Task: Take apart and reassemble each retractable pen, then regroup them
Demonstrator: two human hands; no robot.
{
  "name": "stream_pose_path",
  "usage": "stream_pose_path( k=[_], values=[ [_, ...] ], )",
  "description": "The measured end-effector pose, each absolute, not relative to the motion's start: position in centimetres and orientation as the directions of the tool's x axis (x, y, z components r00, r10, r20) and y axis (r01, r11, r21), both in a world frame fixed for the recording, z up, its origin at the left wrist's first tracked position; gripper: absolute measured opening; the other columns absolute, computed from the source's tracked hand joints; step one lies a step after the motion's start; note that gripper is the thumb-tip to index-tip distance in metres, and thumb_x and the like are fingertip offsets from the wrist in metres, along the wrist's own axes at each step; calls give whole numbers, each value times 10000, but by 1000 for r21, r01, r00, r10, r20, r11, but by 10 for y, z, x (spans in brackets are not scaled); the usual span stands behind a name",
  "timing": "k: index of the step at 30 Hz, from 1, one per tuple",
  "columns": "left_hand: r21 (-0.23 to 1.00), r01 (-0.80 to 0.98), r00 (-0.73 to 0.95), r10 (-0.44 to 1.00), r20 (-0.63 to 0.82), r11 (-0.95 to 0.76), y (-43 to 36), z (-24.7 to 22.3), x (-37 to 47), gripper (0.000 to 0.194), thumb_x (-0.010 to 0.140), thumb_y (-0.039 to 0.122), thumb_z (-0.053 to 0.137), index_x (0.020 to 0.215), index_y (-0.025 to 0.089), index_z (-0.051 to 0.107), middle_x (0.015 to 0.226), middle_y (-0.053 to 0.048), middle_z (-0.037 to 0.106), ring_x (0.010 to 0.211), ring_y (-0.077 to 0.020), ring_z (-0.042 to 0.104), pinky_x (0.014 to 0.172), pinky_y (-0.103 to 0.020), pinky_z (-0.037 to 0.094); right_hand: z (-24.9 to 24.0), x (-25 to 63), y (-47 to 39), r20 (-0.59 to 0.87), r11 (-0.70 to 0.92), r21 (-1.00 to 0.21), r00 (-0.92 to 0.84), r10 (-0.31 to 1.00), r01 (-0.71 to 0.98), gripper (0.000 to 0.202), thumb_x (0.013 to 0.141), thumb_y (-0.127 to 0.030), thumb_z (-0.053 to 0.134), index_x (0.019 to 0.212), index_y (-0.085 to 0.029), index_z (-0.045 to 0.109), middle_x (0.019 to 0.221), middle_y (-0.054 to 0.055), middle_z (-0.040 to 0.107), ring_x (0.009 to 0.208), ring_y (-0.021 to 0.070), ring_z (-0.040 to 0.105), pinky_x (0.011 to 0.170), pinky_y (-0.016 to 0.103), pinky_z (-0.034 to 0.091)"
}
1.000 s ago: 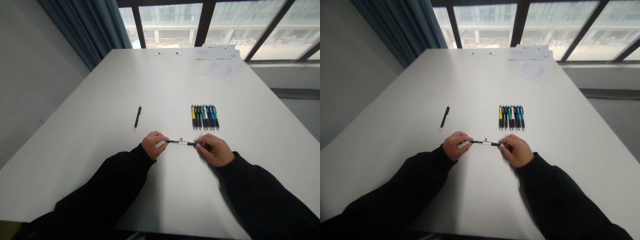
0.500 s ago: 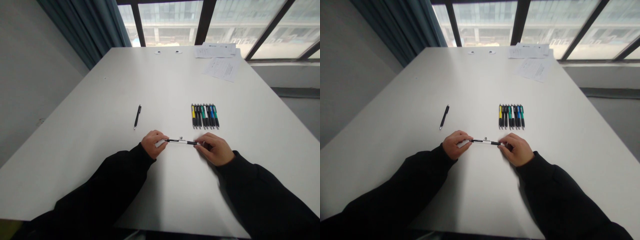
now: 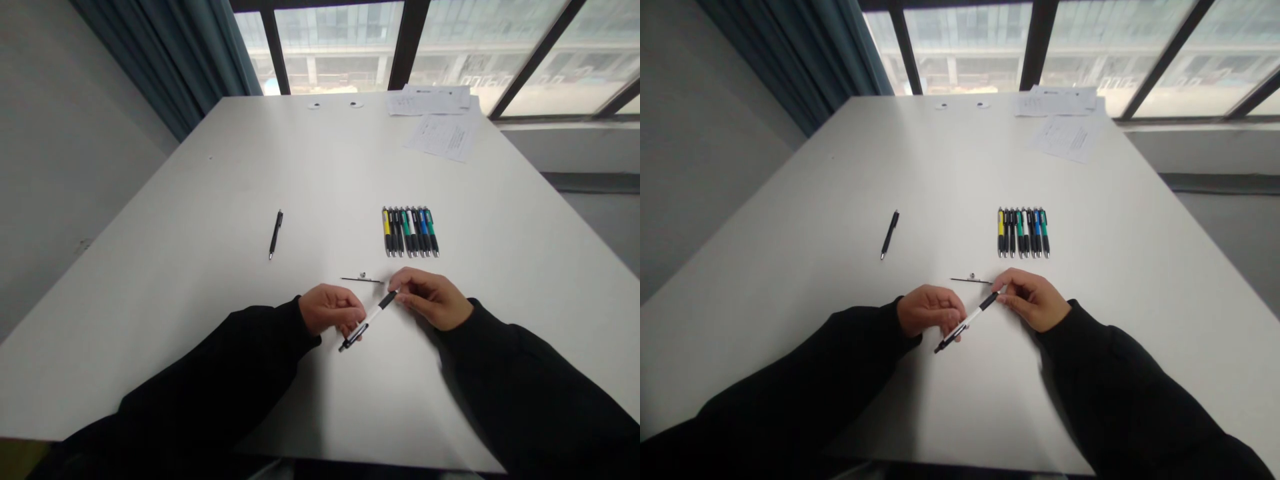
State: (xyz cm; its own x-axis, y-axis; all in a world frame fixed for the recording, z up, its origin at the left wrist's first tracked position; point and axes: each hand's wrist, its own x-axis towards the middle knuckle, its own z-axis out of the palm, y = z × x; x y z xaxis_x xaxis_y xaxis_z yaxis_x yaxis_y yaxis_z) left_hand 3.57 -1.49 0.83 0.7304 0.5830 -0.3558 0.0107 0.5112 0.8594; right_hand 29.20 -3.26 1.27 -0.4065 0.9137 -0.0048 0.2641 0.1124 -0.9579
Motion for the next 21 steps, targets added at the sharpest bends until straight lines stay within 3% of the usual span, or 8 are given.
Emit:
stream_pose_path(
  k=[3,6,10,15,18,21],
  values=[
    [814,13,729,552,-405,580,-17,7,45,494,619,349,855,970,90,622,753,-96,714,559,-183,681,470,-247,523,16,282,-35,-5,124,-958,-449,893,258,221,892,-376,582,978,-174,615,655,-23,471,546,110,431,506,248,385],
    [794,-13,743,538,-399,607,-17,6,47,494,621,334,857,969,87,608,721,-78,702,542,-177,675,479,-259,537,16,279,-33,99,251,-900,-395,913,355,262,868,-376,618,1048,-186,610,773,18,549,565,114,463,505,253,412],
    [796,-53,743,556,-372,603,-16,9,45,446,624,314,857,906,92,592,721,-66,696,591,-185,693,554,-295,574,12,282,-27,260,438,-647,-360,896,624,294,843,-369,646,1087,-205,654,986,95,621,730,178,580,668,329,503],
    [811,-31,766,535,-356,584,-16,10,42,412,631,282,856,863,102,566,716,-70,698,637,-197,712,600,-284,572,10,276,-26,218,482,-473,-432,875,738,182,927,-294,524,968,-211,680,983,83,642,841,191,622,747,313,504],
    [805,-29,782,515,-351,592,-15,9,38,407,626,261,860,853,104,561,760,-77,703,653,-200,719,612,-277,572,12,274,-27,204,511,-438,-472,858,740,174,943,-264,474,959,-190,631,993,94,635,861,197,616,746,309,498],
    [803,-46,792,512,-333,594,-15,10,35,397,625,243,860,849,99,566,791,-81,704,663,-199,721,615,-276,576,14,277,-29,220,518,-482,-475,852,707,147,941,-251,453,951,-183,582,963,101,627,838,202,606,725,315,494]
  ],
)
